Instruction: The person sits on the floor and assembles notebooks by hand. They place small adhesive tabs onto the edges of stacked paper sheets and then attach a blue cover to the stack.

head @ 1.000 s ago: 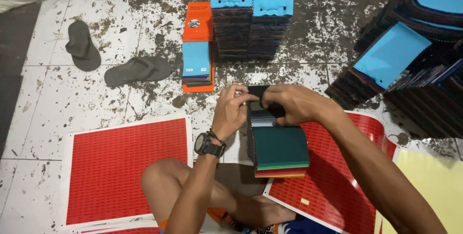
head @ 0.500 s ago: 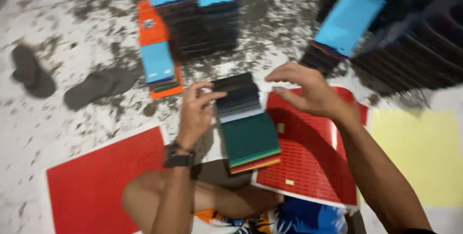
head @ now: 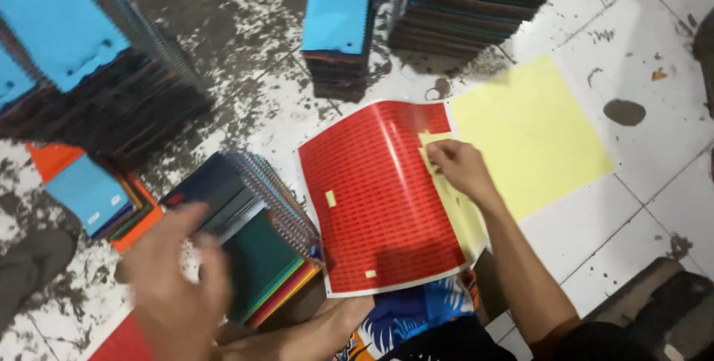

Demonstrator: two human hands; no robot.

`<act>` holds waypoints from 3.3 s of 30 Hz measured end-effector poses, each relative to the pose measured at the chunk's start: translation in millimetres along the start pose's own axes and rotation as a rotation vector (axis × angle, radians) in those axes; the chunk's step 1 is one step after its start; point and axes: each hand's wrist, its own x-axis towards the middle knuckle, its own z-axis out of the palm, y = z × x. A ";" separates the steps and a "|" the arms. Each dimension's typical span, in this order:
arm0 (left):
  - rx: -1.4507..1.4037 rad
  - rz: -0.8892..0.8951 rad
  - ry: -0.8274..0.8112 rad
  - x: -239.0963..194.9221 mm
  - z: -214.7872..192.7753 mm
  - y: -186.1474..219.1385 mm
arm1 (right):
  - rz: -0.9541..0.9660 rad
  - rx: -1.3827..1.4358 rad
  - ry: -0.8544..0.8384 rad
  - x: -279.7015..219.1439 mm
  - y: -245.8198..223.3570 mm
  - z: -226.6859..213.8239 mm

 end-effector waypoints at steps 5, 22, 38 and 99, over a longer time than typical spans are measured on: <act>-0.541 -0.064 -0.079 25.1 69.0 126.4 | 0.175 0.061 -0.021 -5.9 -39.2 10.0; -0.245 -0.061 -0.378 0.8 222.3 141.5 | -0.085 -0.034 0.339 -32.2 -38.4 36.5; -0.735 -0.494 -0.119 14.1 243.5 134.6 | 0.003 0.485 0.204 -35.7 -45.7 19.8; -0.732 -0.672 0.598 -63.2 19.0 -105.0 | -1.738 -0.546 -0.039 4.5 -272.2 205.1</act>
